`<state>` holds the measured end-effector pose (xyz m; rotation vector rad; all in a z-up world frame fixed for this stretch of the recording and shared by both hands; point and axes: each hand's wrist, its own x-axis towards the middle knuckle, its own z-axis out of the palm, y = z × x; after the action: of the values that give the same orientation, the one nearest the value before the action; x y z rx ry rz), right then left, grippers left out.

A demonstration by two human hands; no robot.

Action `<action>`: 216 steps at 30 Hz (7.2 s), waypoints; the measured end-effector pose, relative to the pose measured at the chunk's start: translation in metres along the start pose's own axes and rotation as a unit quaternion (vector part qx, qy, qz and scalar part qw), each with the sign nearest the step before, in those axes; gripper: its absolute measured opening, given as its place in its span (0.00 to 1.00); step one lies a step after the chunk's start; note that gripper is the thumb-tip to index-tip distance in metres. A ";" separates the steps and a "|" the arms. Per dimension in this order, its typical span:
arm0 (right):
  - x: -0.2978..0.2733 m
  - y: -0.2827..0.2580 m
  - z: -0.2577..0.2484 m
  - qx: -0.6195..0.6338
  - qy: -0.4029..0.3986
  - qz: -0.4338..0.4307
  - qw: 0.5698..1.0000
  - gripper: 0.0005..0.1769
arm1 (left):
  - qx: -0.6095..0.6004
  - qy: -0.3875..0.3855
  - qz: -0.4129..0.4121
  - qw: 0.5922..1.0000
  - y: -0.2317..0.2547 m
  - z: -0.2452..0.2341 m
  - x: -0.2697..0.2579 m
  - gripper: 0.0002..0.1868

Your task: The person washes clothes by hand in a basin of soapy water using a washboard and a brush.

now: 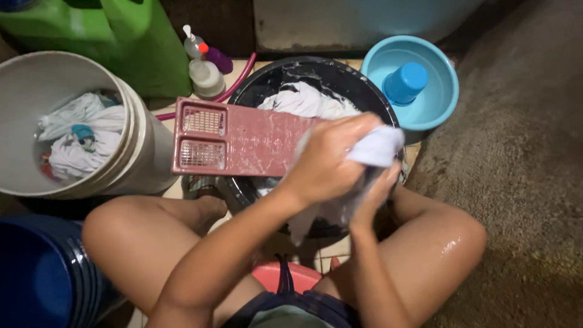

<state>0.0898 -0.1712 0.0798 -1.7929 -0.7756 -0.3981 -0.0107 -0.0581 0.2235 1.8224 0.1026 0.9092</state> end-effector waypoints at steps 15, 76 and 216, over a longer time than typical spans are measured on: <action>-0.211 0.288 0.092 -0.188 -0.596 0.240 0.743 0.32 | 0.238 -0.397 -0.550 0.695 -0.281 0.070 -0.226 0.44; 0.006 0.015 -0.016 0.318 -0.376 0.380 0.783 0.17 | 0.112 -0.180 -0.130 0.969 -0.091 0.031 -0.120 0.20; -0.085 0.042 0.064 0.066 -0.186 -0.240 0.950 0.10 | -0.327 -0.262 -0.574 0.704 -0.387 0.037 -0.132 0.20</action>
<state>0.0496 -0.1462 -0.0251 -1.5597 -1.4833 -0.3136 0.0477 0.0261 -0.1736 0.9265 0.4343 -0.4612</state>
